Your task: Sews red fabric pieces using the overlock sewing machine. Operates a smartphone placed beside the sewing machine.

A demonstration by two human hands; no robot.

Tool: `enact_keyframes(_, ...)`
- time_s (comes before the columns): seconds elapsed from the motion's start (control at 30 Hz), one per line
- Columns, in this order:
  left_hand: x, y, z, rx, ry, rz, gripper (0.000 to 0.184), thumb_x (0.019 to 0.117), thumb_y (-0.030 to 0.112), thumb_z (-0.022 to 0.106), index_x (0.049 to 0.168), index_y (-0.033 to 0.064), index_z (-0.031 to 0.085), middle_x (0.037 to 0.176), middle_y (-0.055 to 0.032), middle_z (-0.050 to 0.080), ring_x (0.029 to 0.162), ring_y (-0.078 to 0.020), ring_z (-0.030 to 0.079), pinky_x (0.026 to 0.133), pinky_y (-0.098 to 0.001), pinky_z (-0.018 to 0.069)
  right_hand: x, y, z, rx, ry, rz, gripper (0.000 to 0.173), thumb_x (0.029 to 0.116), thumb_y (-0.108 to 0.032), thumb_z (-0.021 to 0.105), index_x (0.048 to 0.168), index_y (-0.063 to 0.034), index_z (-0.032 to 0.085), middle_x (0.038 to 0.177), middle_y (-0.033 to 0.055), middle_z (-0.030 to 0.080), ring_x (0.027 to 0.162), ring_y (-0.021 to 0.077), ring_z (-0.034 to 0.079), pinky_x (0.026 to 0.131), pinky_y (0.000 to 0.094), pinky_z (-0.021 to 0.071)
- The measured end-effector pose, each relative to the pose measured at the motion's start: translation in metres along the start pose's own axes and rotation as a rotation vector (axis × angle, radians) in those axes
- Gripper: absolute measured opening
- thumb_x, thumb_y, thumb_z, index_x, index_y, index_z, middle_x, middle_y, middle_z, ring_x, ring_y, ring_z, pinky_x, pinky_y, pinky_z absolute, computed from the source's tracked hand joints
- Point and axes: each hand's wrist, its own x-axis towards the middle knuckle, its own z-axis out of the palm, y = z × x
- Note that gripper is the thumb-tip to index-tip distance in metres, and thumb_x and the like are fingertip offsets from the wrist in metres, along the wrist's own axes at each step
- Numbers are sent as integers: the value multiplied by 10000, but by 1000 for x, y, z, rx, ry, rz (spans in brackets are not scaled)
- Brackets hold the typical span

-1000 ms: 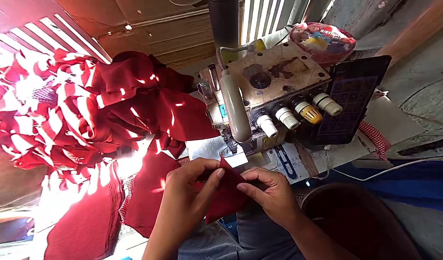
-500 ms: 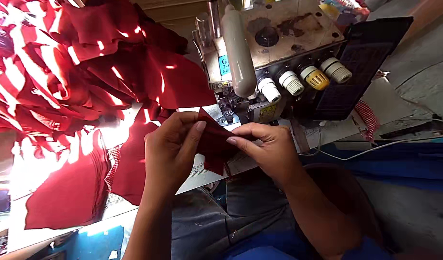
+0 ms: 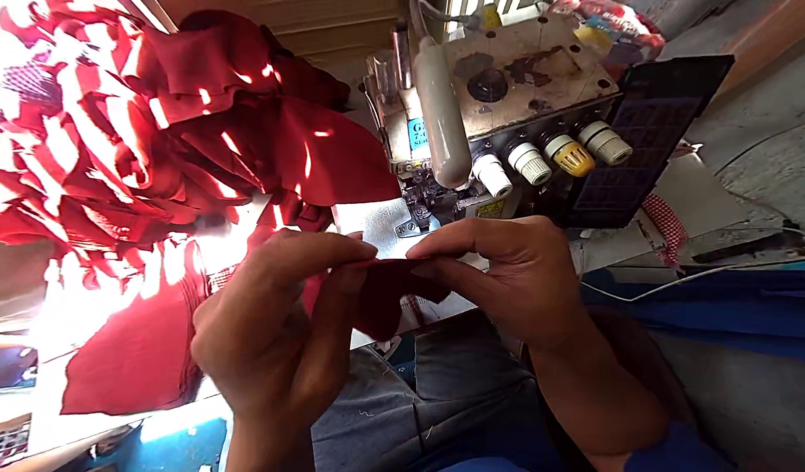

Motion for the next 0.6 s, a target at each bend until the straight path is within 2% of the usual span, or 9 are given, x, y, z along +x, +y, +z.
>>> enact_keyframes(0.23, 16, -20, 0, -1, 47, -9, 140, 1030, 100, 554, 1127, 97, 655, 1057, 66, 650, 986, -39, 632, 871, -230, 545, 17, 17, 14, -80, 91, -26, 101, 916, -71, 750, 1008, -40, 776, 934, 2, 757, 827, 28, 710, 753, 201, 614)
enact_keyframes(0.37, 17, -30, 3, -98, 55, -76, 136, 1040, 90, 567, 1144, 73, 653, 1074, 34, 702, 970, -79, 684, 880, -279, 585, 19, 23, 18, -153, 135, -10, 97, 920, -97, 754, 1006, -74, 793, 927, -12, 757, 834, 19, 706, 744, 199, 602)
enact_keyframes(0.53, 20, -35, 3, -98, 72, -128, 152, 1004, 65, 630, 1136, 66, 705, 1027, 69, 719, 864, -23, 683, 803, -212, 588, 18, 24, 19, -184, 137, 1, 101, 919, -103, 761, 1009, -65, 788, 928, -8, 757, 833, 11, 702, 737, 176, 595)
enact_keyframes(0.6, 22, -35, 3, -130, 77, -179, 131, 979, 62, 669, 1102, 60, 713, 980, 58, 737, 834, -44, 705, 783, -230, 610, 18, 24, 19, -195, 150, 6, 103, 915, -102, 766, 1006, -60, 788, 914, -8, 754, 815, 5, 695, 720, 168, 587)
